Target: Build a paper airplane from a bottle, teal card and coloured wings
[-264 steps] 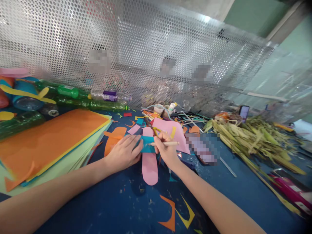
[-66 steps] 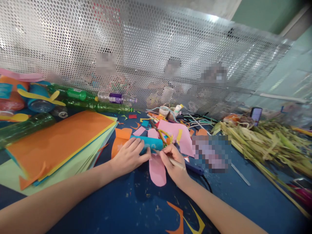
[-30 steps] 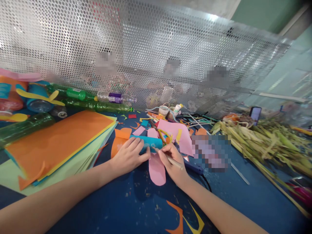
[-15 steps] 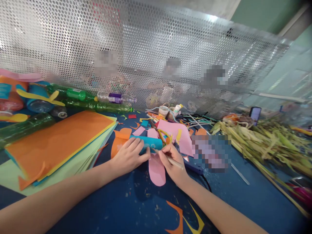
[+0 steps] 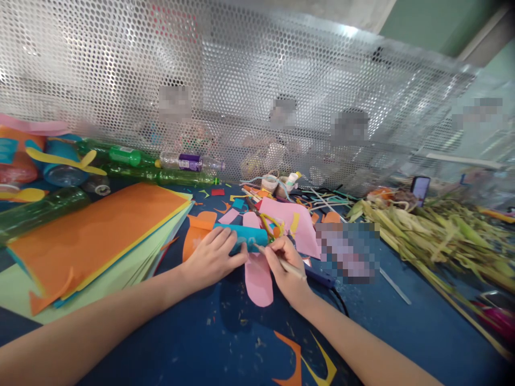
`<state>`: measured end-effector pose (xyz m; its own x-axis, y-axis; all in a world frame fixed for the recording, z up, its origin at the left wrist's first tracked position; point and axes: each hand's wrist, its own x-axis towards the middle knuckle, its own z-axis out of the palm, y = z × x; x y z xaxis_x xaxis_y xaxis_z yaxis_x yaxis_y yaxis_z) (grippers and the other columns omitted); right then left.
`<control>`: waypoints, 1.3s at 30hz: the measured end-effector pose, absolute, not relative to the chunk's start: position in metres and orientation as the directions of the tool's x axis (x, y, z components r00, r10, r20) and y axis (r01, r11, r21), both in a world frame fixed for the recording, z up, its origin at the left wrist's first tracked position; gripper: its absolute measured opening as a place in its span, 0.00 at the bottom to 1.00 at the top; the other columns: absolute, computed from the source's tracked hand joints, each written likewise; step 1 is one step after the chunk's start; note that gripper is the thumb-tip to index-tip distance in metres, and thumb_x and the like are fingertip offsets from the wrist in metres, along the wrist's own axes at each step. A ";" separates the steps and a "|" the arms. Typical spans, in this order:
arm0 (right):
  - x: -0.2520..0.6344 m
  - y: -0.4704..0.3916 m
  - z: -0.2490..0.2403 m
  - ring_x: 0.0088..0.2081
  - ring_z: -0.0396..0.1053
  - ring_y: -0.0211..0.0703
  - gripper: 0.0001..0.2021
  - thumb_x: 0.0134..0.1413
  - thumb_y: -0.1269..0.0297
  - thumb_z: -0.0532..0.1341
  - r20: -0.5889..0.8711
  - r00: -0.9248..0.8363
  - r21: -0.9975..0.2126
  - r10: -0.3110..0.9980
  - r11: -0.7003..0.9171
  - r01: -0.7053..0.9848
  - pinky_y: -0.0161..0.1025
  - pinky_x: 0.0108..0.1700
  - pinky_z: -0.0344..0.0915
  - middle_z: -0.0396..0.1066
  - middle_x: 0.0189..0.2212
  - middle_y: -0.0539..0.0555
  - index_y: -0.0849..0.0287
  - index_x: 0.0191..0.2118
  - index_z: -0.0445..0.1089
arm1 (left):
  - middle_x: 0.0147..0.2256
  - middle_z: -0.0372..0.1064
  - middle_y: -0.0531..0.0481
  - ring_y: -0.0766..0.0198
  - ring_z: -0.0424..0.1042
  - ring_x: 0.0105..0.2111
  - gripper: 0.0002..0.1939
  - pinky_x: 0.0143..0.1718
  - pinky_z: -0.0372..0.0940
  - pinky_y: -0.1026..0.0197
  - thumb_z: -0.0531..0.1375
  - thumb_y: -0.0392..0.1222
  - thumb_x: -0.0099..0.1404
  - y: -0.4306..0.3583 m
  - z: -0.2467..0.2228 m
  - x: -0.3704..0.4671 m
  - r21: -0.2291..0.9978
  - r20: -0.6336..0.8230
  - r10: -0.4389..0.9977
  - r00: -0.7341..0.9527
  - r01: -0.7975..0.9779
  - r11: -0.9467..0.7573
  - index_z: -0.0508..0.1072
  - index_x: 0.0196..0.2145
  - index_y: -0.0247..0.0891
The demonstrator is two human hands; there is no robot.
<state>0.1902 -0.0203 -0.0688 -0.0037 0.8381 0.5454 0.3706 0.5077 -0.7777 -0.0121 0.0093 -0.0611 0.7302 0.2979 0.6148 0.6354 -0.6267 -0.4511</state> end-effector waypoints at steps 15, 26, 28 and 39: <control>0.190 -0.021 -0.067 0.24 0.55 0.36 0.11 0.58 0.63 0.57 0.514 -0.013 -0.791 0.858 0.480 0.380 0.35 0.27 0.55 0.55 0.23 0.46 0.56 0.27 0.56 | 0.39 0.70 0.44 0.55 0.69 0.43 0.09 0.48 0.63 0.51 0.56 0.37 0.63 0.009 -0.062 -0.012 -0.460 0.613 0.293 0.734 0.633 -0.623 0.68 0.43 0.42; 0.191 -0.022 -0.065 0.23 0.55 0.36 0.10 0.59 0.62 0.56 0.493 -0.059 -0.789 0.868 0.475 0.389 0.35 0.26 0.56 0.56 0.22 0.46 0.55 0.28 0.56 | 0.39 0.70 0.41 0.54 0.70 0.43 0.10 0.48 0.63 0.50 0.56 0.36 0.63 0.008 -0.061 -0.012 -0.447 0.615 0.295 0.731 0.631 -0.634 0.69 0.43 0.41; 0.191 -0.022 -0.065 0.23 0.56 0.36 0.10 0.59 0.62 0.56 0.495 -0.060 -0.786 0.867 0.476 0.394 0.35 0.26 0.56 0.56 0.22 0.46 0.55 0.28 0.56 | 0.39 0.70 0.41 0.54 0.70 0.43 0.10 0.48 0.63 0.50 0.56 0.37 0.63 0.009 -0.061 -0.012 -0.448 0.615 0.294 0.732 0.631 -0.633 0.69 0.43 0.41; 0.189 -0.021 -0.066 0.24 0.55 0.37 0.11 0.59 0.62 0.56 0.534 -0.005 -0.779 0.845 0.495 0.384 0.36 0.27 0.56 0.55 0.22 0.46 0.55 0.27 0.57 | 0.39 0.70 0.42 0.54 0.69 0.43 0.10 0.48 0.63 0.50 0.56 0.37 0.63 0.009 -0.062 -0.013 -0.441 0.616 0.297 0.730 0.631 -0.639 0.69 0.43 0.42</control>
<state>0.1889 -0.0215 -0.0657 -0.0053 0.8453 0.5343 0.3840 0.4951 -0.7794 -0.0128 0.0088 -0.0616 0.7302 0.2966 0.6155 0.6309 -0.6386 -0.4407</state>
